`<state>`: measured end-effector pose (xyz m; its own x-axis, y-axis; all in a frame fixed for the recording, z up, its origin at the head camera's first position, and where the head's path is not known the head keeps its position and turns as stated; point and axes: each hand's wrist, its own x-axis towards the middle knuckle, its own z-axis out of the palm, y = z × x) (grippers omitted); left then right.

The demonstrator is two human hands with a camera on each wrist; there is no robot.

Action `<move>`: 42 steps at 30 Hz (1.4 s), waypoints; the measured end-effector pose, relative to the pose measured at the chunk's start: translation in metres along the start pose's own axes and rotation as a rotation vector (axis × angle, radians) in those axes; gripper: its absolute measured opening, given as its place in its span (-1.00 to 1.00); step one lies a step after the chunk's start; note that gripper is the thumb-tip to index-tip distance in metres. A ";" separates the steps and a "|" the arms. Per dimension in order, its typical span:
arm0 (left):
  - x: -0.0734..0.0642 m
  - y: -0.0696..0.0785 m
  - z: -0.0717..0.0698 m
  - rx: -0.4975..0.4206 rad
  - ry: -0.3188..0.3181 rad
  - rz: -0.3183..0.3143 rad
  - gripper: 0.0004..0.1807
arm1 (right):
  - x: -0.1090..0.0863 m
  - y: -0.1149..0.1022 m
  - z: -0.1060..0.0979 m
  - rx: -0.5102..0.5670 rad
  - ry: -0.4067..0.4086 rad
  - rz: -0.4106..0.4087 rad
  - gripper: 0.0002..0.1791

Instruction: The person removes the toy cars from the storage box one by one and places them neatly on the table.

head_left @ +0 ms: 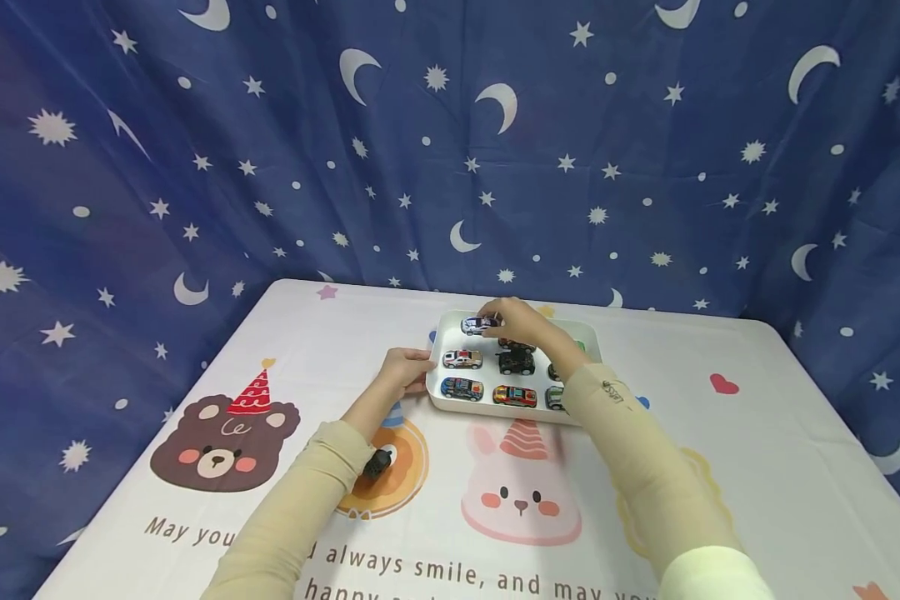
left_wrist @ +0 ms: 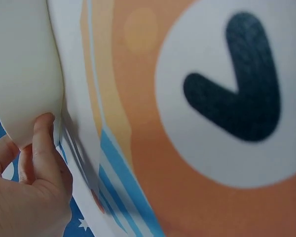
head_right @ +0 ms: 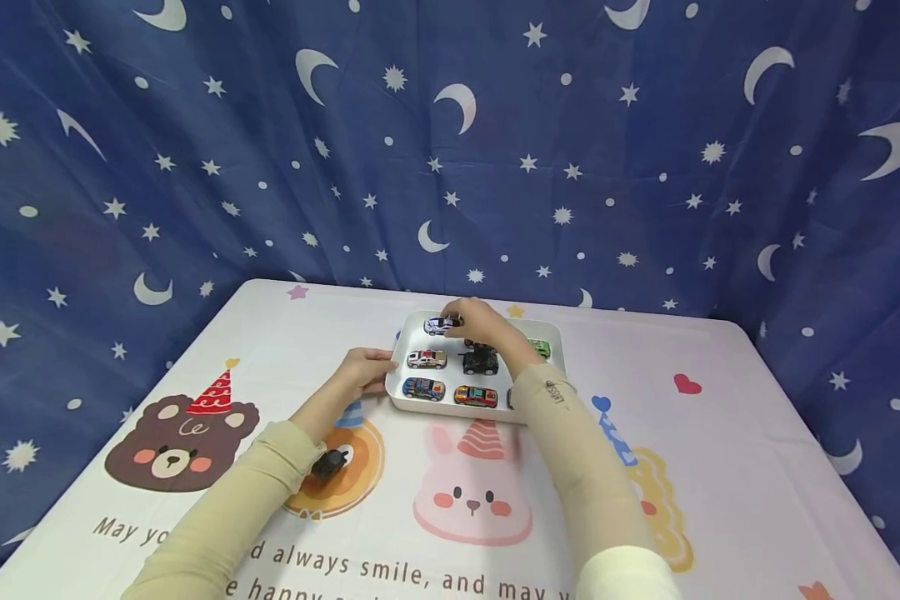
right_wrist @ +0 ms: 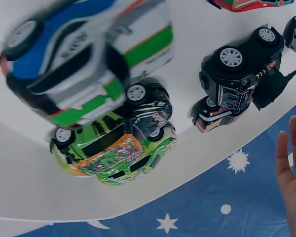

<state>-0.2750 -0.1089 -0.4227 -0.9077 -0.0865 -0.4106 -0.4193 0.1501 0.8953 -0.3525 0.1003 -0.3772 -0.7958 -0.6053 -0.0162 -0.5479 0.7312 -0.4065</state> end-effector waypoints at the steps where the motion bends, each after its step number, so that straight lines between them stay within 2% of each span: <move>1: 0.000 0.001 0.000 0.002 -0.001 -0.003 -0.61 | -0.001 0.001 -0.001 0.006 0.004 0.001 -0.59; 9: 0.002 0.002 -0.001 -0.014 -0.003 -0.007 -0.61 | -0.014 0.004 -0.006 0.063 0.059 -0.067 -0.61; 18: 0.004 0.005 -0.004 -0.010 0.002 -0.010 -0.60 | -0.034 -0.001 -0.017 0.149 0.117 -0.056 -0.57; 26: 0.006 0.000 -0.005 -0.025 -0.009 -0.023 -0.58 | -0.057 0.007 -0.019 0.184 0.166 -0.065 -0.58; 35: 0.007 -0.002 -0.003 -0.033 -0.034 -0.079 -0.56 | -0.089 0.026 -0.024 0.174 0.203 -0.008 -0.59; 42: 0.005 0.001 -0.003 -0.027 -0.042 -0.037 -0.57 | -0.110 0.047 -0.033 0.147 0.246 0.040 -0.60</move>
<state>-0.2798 -0.1120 -0.4236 -0.8916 -0.0503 -0.4500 -0.4527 0.1206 0.8835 -0.2997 0.2117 -0.3649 -0.8643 -0.4697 0.1799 -0.4862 0.6883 -0.5384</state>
